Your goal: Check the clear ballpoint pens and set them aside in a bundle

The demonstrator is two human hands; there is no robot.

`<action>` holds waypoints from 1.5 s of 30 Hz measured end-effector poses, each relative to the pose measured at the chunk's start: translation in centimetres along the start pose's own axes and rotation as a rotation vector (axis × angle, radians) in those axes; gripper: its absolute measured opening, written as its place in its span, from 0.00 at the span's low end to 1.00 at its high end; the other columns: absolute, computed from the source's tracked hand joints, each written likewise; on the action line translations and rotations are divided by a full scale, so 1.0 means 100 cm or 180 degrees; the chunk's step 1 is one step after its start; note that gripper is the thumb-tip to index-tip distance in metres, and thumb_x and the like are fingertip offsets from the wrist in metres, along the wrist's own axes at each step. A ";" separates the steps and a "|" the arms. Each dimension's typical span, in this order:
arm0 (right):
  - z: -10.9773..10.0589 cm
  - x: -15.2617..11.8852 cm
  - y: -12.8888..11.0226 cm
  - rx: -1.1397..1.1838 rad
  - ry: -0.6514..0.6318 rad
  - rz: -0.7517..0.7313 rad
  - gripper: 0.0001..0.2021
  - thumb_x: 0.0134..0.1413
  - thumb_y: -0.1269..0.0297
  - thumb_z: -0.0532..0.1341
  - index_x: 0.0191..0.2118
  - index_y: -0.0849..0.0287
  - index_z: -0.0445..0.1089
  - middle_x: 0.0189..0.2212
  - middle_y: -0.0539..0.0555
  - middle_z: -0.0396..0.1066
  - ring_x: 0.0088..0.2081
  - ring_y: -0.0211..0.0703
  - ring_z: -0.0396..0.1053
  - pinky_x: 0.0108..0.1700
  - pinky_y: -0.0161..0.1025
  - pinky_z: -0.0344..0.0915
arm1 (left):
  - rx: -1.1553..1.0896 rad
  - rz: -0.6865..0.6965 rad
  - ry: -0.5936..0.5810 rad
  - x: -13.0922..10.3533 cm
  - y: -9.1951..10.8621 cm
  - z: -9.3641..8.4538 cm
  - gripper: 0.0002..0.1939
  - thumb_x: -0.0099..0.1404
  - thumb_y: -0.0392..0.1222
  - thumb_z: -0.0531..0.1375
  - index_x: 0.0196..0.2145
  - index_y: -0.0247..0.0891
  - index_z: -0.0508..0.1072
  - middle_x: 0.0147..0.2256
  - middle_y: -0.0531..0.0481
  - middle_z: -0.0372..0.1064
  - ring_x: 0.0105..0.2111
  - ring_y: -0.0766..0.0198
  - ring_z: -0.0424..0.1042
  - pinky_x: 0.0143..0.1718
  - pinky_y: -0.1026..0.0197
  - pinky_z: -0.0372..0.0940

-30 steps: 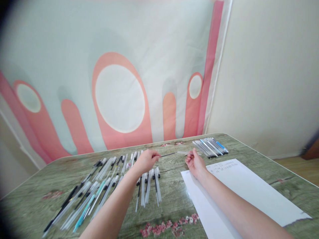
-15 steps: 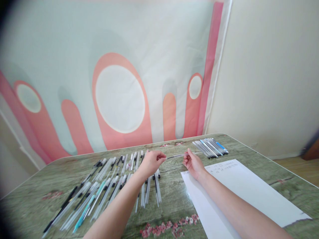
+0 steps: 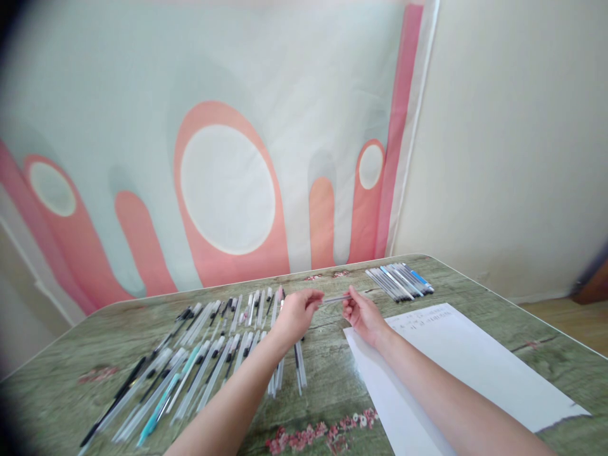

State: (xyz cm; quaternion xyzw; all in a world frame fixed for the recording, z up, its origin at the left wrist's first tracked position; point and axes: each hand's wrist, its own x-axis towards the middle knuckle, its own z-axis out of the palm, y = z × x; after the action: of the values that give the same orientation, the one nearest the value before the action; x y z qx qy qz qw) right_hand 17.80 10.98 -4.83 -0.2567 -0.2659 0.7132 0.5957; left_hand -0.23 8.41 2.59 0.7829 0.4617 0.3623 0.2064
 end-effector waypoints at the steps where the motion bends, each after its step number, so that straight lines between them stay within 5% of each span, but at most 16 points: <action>1: 0.000 0.000 0.000 -0.0001 -0.0005 0.0004 0.09 0.47 0.58 0.63 0.27 0.60 0.70 0.18 0.47 0.67 0.17 0.27 0.58 0.20 0.28 0.59 | -0.0028 0.0040 0.0007 0.000 0.000 0.002 0.13 0.57 0.31 0.51 0.38 0.36 0.72 0.37 0.47 0.73 0.38 0.63 0.71 0.42 0.62 0.64; 13: 0.005 -0.005 -0.001 -0.0017 -0.0122 0.0081 0.07 0.44 0.63 0.65 0.29 0.61 0.70 0.21 0.47 0.68 0.18 0.27 0.60 0.22 0.27 0.61 | -0.0412 0.0522 -0.0112 -0.008 -0.003 0.019 0.29 0.51 0.21 0.46 0.51 0.34 0.62 0.49 0.44 0.65 0.50 0.63 0.63 0.52 0.59 0.57; 20: 0.005 -0.006 -0.003 0.0000 -0.0140 0.0139 0.07 0.45 0.63 0.64 0.29 0.61 0.70 0.20 0.47 0.69 0.18 0.27 0.61 0.23 0.29 0.61 | -0.0844 0.0507 -0.0629 -0.006 0.008 0.005 0.21 0.60 0.29 0.48 0.50 0.36 0.63 0.49 0.45 0.65 0.50 0.63 0.63 0.53 0.58 0.57; 31: 0.006 -0.009 -0.006 -0.0055 -0.0342 0.0281 0.06 0.45 0.64 0.64 0.28 0.61 0.70 0.18 0.46 0.68 0.18 0.27 0.61 0.24 0.28 0.60 | -0.1601 0.0255 -0.1248 -0.004 0.008 0.000 0.18 0.58 0.32 0.54 0.47 0.34 0.68 0.46 0.43 0.68 0.45 0.62 0.68 0.48 0.58 0.61; 40: 0.005 -0.009 -0.005 -0.0065 -0.0376 0.0286 0.06 0.46 0.64 0.64 0.28 0.61 0.70 0.17 0.46 0.68 0.18 0.28 0.62 0.25 0.29 0.61 | -0.1379 0.0202 -0.1424 -0.007 0.013 -0.003 0.17 0.59 0.35 0.54 0.46 0.36 0.69 0.41 0.47 0.71 0.39 0.64 0.70 0.43 0.62 0.62; 45: 0.005 -0.008 -0.005 -0.0014 -0.0342 0.0370 0.05 0.47 0.65 0.63 0.28 0.61 0.70 0.18 0.46 0.69 0.18 0.28 0.63 0.28 0.31 0.63 | -0.1199 0.0135 -0.1100 -0.007 0.015 0.000 0.14 0.60 0.38 0.52 0.43 0.36 0.71 0.41 0.48 0.72 0.41 0.64 0.69 0.44 0.62 0.62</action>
State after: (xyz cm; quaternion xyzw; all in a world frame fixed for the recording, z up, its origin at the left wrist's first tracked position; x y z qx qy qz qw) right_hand 17.89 10.18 -4.08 -0.2344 -0.2837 0.7587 0.5375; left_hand 0.41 7.11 3.29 0.7904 0.3274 0.3070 0.4168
